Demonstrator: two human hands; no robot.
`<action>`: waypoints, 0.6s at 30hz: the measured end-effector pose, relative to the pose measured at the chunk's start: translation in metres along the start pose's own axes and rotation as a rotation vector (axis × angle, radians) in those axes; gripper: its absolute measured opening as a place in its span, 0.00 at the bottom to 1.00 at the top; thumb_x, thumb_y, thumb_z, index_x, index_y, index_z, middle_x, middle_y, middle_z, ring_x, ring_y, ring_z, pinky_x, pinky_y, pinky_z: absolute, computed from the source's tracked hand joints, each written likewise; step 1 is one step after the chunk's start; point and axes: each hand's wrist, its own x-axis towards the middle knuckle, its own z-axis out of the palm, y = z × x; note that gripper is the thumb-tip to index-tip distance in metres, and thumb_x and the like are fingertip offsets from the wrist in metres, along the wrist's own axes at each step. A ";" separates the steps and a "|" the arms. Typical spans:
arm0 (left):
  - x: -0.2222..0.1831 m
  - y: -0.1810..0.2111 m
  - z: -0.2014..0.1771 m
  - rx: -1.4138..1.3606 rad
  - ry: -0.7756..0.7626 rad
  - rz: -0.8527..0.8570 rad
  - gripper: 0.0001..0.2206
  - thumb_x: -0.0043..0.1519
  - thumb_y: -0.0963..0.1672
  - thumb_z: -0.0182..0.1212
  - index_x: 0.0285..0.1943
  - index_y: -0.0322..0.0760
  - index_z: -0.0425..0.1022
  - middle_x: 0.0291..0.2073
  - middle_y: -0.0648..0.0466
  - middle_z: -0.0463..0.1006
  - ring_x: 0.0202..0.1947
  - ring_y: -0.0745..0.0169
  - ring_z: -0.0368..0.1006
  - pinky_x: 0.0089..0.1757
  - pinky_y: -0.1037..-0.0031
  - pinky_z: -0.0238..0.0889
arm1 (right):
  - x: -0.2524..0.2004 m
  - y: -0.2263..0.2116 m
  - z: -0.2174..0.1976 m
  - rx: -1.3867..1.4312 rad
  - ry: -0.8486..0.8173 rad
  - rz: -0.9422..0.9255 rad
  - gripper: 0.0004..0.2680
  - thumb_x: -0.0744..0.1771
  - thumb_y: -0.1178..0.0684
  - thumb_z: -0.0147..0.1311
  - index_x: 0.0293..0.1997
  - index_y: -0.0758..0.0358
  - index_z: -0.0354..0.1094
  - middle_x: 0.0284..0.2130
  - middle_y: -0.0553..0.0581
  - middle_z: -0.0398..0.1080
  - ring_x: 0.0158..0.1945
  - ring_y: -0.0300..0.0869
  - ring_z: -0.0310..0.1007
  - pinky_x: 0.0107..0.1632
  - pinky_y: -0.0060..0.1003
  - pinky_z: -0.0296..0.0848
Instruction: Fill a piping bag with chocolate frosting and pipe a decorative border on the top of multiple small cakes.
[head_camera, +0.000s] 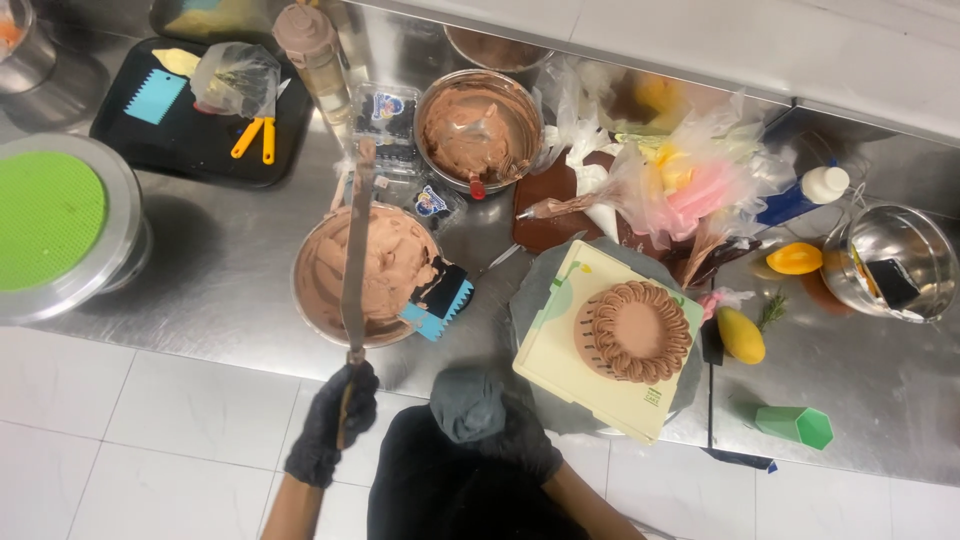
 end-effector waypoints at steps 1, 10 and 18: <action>0.006 -0.016 -0.008 -0.252 -0.235 -0.041 0.12 0.68 0.51 0.57 0.42 0.39 0.69 0.21 0.60 0.66 0.13 0.73 0.57 0.17 0.81 0.52 | 0.005 0.003 0.002 -0.007 -0.002 -0.013 0.22 0.65 0.53 0.60 0.65 0.67 0.57 0.55 0.57 0.69 0.58 0.43 0.69 0.59 0.40 0.71; -0.006 -0.052 0.046 -0.485 -0.325 -0.301 0.15 0.61 0.51 0.58 0.46 0.39 0.69 0.20 0.55 0.69 0.15 0.64 0.65 0.21 0.74 0.61 | -0.087 0.012 -0.003 -0.093 0.042 -0.139 0.25 0.64 0.54 0.62 0.66 0.68 0.54 0.57 0.58 0.68 0.59 0.43 0.68 0.61 0.42 0.71; -0.055 -0.098 0.029 0.583 -0.539 0.280 0.15 0.57 0.46 0.75 0.45 0.34 0.77 0.29 0.51 0.80 0.29 0.57 0.76 0.32 0.70 0.72 | -0.102 -0.106 0.111 -0.059 0.300 -0.345 0.24 0.63 0.56 0.62 0.65 0.66 0.54 0.56 0.57 0.68 0.58 0.42 0.69 0.60 0.41 0.71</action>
